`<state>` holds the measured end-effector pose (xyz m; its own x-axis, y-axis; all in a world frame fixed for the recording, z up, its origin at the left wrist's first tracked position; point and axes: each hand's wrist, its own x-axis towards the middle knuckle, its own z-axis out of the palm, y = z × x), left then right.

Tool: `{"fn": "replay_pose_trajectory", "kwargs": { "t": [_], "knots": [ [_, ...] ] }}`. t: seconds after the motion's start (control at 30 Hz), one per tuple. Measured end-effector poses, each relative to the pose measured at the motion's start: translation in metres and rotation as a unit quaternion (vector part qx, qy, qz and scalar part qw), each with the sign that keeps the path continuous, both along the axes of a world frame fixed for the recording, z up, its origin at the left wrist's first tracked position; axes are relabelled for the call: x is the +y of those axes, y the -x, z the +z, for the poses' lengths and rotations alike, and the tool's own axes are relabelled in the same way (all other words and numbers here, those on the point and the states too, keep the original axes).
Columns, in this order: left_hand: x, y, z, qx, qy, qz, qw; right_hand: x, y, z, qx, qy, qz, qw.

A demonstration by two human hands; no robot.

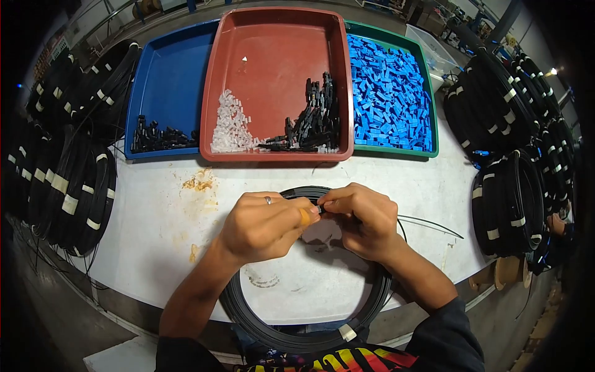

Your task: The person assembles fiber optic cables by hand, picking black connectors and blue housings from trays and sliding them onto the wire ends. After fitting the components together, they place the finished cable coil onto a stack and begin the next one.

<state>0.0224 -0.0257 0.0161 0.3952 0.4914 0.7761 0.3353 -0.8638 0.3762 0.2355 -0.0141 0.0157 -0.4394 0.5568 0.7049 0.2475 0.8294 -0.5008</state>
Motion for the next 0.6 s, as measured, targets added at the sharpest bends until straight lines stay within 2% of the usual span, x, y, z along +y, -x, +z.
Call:
{"fn": "replay_pose_trajectory", "kwargs": {
  "t": [0.03, 0.1, 0.23, 0.3, 0.33, 0.4, 0.5, 0.53, 0.6],
  "knots": [
    [-0.001, -0.001, 0.0, 0.0, -0.001, 0.0, 1.0, 0.0, 0.0, 0.0, 0.0, -0.001, 0.0, 1.0],
    [-0.002, -0.002, 0.0, -0.061, 0.089, 0.007, 0.994, 0.001, -0.001, -0.002, -0.024, -0.09, -0.007, 0.996],
    [-0.002, -0.003, -0.001, -0.057, 0.102, -0.006, 0.993, -0.001, -0.002, 0.001, -0.048, -0.125, -0.01, 0.991],
    [0.002, 0.0, -0.006, 0.02, 0.0, -0.006, 1.0, -0.002, -0.002, 0.0, -0.042, -0.051, 0.001, 0.998],
    [0.003, 0.0, -0.006, 0.02, 0.0, -0.005, 1.0, -0.001, -0.002, -0.001, -0.042, -0.051, 0.002, 0.998],
    [0.005, -0.001, -0.005, 0.06, -0.117, 0.01, 0.991, -0.001, -0.001, -0.003, -0.012, 0.056, 0.009, 0.998],
    [0.005, -0.001, 0.001, 0.088, -0.179, 0.002, 0.98, 0.003, -0.003, -0.009, 0.009, 0.107, 0.041, 0.993],
    [0.006, 0.002, 0.0, 0.088, -0.179, 0.004, 0.98, 0.004, -0.002, -0.009, 0.009, 0.106, 0.042, 0.993],
    [0.007, 0.008, -0.004, 0.064, -0.066, -0.003, 0.996, 0.004, 0.001, -0.009, 0.02, 0.077, 0.025, 0.996]
  ]
}}
